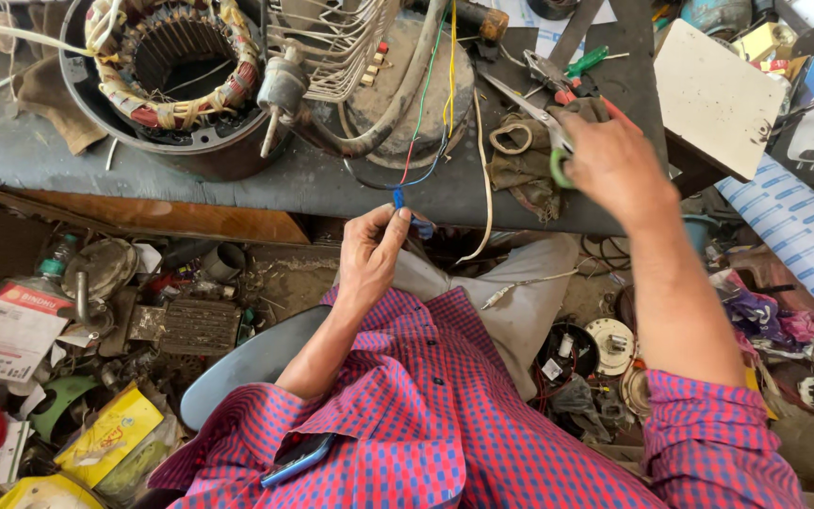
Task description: The person repairs a fan motor by stripping wire ends, twisting them together, and wrapping the connections with electrical tape. They use scissors to cut the tape and handle the wires and motor components by hand.
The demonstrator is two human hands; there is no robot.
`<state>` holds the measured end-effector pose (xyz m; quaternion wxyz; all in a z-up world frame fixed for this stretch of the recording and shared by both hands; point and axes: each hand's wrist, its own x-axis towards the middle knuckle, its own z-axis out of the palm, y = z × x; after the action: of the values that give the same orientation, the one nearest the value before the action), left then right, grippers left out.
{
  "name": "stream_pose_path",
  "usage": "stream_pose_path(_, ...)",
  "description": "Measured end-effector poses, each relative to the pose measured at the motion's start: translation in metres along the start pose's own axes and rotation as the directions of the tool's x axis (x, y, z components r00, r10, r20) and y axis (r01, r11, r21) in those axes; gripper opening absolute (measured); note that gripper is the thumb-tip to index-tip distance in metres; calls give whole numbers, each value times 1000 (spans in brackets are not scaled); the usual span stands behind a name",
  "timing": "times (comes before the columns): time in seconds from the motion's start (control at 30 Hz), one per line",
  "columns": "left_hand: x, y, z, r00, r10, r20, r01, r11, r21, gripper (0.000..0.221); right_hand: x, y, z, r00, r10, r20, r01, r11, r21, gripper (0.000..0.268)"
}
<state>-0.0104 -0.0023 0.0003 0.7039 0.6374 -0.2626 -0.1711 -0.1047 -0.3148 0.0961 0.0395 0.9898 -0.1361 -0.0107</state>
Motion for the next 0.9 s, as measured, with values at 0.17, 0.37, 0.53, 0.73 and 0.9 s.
stream_pose_path(0.17,-2,-17,3,997,75,20,-72,989,-128,29,-14,26,-53,958,82,274,-124,982,142,74)
stream_pose_path(0.37,-3,-30,8,997,-67,31,71,980,-185,31,-30,20,-83,792,25,610,-207,951,230,81)
stream_pose_path(0.53,-2,-25,10,998,-38,52,49,973,-226,33,-15,2,-78,746,-285,602,80,935,344,81)
stream_pose_path(0.73,-1,-19,9,997,10,73,10,963,-270,35,26,-28,-76,697,-405,591,134,884,448,82)
stream_pose_path(0.9,-1,-21,12,997,-25,79,47,955,-293,34,52,-50,-82,680,-652,335,423,723,547,72)
